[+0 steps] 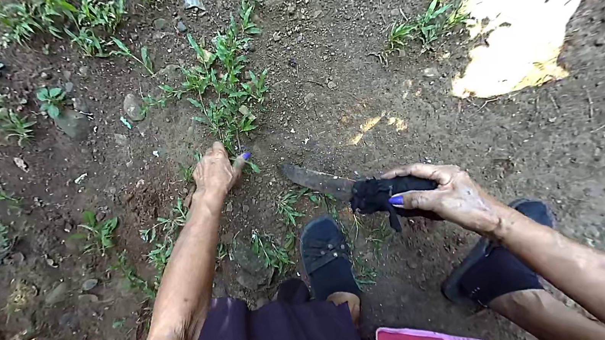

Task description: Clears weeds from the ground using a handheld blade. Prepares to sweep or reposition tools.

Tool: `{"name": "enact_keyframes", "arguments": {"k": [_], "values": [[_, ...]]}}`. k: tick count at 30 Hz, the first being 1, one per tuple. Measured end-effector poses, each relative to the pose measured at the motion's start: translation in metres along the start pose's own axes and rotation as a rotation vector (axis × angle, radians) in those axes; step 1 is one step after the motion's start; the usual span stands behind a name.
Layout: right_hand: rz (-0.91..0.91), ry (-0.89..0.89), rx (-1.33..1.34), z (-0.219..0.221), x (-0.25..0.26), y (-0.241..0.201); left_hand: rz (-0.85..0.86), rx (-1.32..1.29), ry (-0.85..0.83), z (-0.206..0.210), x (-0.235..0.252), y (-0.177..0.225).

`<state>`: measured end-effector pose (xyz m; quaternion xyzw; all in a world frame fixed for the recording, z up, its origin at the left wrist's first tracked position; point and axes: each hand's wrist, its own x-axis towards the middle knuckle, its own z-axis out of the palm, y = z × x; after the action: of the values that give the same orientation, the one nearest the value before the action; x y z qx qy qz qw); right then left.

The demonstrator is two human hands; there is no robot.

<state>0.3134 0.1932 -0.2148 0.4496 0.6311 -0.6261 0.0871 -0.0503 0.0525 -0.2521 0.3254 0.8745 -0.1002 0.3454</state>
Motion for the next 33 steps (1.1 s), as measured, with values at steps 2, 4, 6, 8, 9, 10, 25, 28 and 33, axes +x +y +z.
{"name": "enact_keyframes", "arguments": {"k": [2,4,6,8,9,10,25,28,33], "values": [[0.065,-0.017,0.077,0.020,0.015,-0.011,0.071,0.040,0.020,0.014,0.001,-0.001],[0.040,-0.038,0.109,0.053,0.041,-0.016,0.104,0.022,0.045,0.022,0.003,-0.003],[-0.073,-0.089,-0.033,0.082,0.059,-0.028,0.048,-0.035,0.037,0.018,0.003,-0.012],[-0.270,-0.166,-0.329,0.093,0.061,-0.041,-0.007,-0.112,0.049,0.011,0.003,-0.038],[-0.379,-0.210,-0.450,0.090,0.056,-0.044,-0.041,-0.162,0.068,0.009,0.000,-0.055],[-0.490,-0.219,-0.510,0.085,0.050,-0.043,-0.082,-0.203,0.091,0.006,-0.002,-0.072],[-0.035,0.096,0.226,0.038,0.036,-0.002,0.130,-0.342,0.252,-0.045,-0.004,-0.071],[-0.021,0.117,0.308,0.066,0.080,-0.018,0.206,-0.408,0.185,-0.038,0.010,-0.050],[-0.288,0.157,-0.176,0.085,0.097,-0.037,0.247,-0.368,0.124,-0.024,0.036,-0.018]]}}
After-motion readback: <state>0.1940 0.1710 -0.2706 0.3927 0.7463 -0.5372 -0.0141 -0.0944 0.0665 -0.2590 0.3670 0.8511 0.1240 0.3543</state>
